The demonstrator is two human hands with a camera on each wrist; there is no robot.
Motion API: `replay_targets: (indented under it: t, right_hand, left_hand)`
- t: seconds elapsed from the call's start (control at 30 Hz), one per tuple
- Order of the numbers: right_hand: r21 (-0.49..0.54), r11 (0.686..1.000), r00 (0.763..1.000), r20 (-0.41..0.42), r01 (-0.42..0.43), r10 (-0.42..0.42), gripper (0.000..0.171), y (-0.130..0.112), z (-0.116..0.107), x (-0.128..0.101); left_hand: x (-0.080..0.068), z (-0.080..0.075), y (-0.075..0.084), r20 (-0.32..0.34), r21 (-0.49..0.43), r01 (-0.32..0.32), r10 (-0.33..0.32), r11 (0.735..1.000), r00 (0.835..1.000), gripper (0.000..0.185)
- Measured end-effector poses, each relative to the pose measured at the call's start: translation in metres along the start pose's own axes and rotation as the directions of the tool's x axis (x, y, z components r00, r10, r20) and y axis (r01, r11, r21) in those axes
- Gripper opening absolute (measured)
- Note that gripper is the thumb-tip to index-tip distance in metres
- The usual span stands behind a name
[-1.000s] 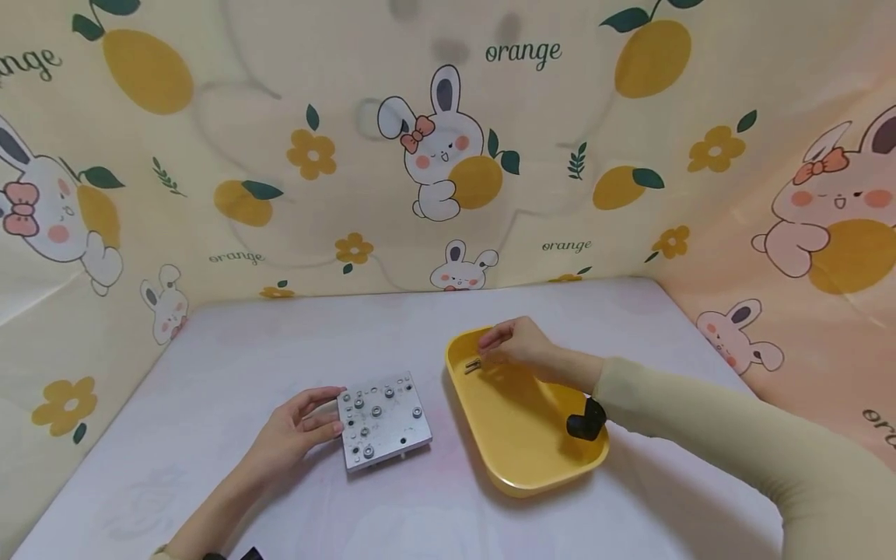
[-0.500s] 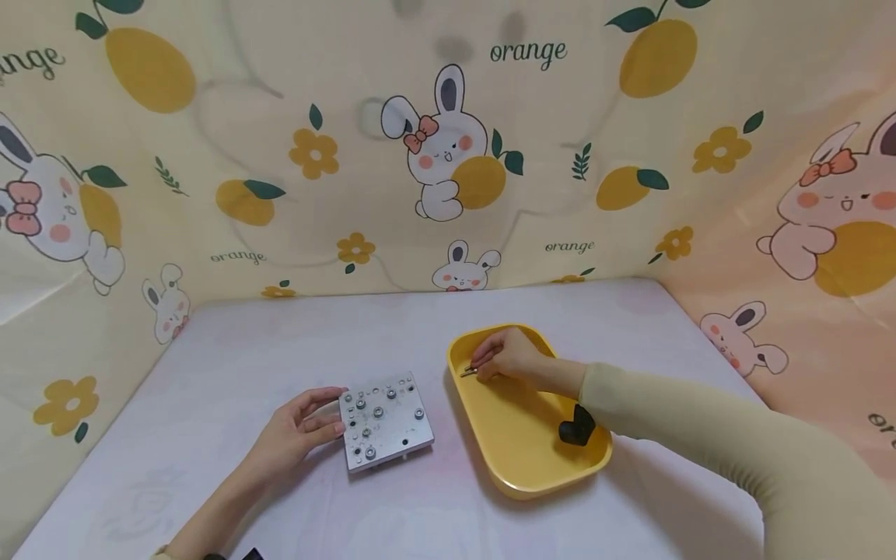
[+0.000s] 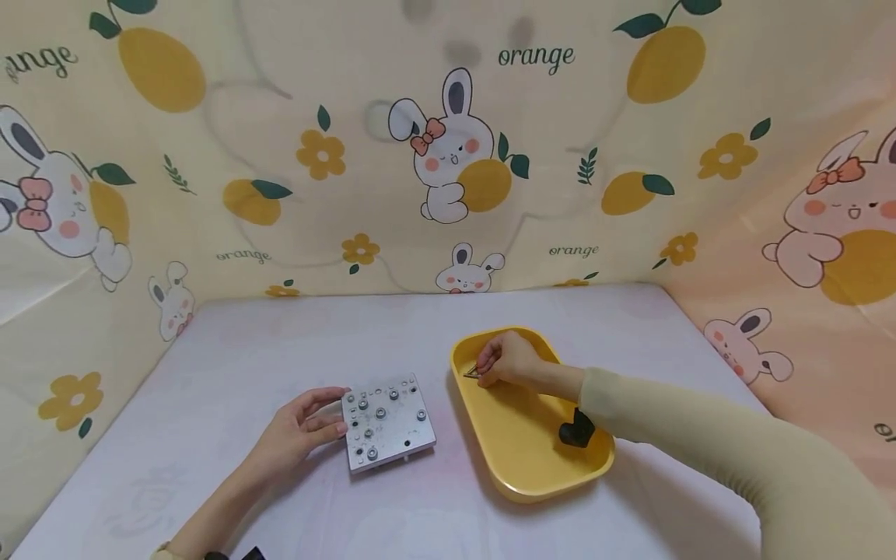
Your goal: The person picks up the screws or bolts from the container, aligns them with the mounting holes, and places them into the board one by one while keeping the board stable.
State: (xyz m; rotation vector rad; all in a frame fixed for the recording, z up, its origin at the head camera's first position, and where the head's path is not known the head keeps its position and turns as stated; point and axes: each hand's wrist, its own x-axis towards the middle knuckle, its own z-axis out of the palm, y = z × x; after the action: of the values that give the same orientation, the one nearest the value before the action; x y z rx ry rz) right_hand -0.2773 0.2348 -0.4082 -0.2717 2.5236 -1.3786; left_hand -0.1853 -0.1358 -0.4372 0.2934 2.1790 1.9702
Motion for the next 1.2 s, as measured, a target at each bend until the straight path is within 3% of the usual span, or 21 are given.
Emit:
replay_targets:
  t: [0.23, 0.5, 0.77, 0.93, 1.2]
  right_hand:
    - [-0.022, 0.999, 1.000, 0.019, 0.024, -0.023, 0.022, 0.0046, -0.0036, -0.0031]
    - [-0.132, 0.991, 0.999, 0.017, 0.029, -0.027, 0.016, 0.0036, -0.0002, -0.0026]
    - [-0.232, 0.961, 0.988, 0.074, 0.148, -0.135, 0.009, 0.0046, -0.0018, -0.0036]
    - [-0.302, 0.936, 0.983, 0.098, 0.179, -0.156, 0.012, 0.0073, -0.0050, -0.0043]
    - [-0.283, 0.925, 0.961, 0.179, 0.254, -0.209, 0.006, 0.0059, -0.0096, -0.0039]
  left_hand:
    - [-0.0003, 0.0024, 0.0002, -0.001, 0.001, 0.007, -0.007, 1.000, 1.000, 0.056]
    - [-0.0011, 0.0027, -0.0002, 0.003, -0.021, 0.008, -0.008, 1.000, 1.000, 0.055]
    - [-0.0009, 0.0032, 0.0010, -0.007, -0.019, 0.014, -0.015, 1.000, 1.000, 0.056]
    - [-0.0011, 0.0045, 0.0008, -0.010, -0.024, 0.022, -0.022, 0.999, 1.000, 0.056]
    - [-0.0006, 0.0044, 0.0005, -0.014, -0.019, 0.015, -0.015, 1.000, 1.000, 0.055]
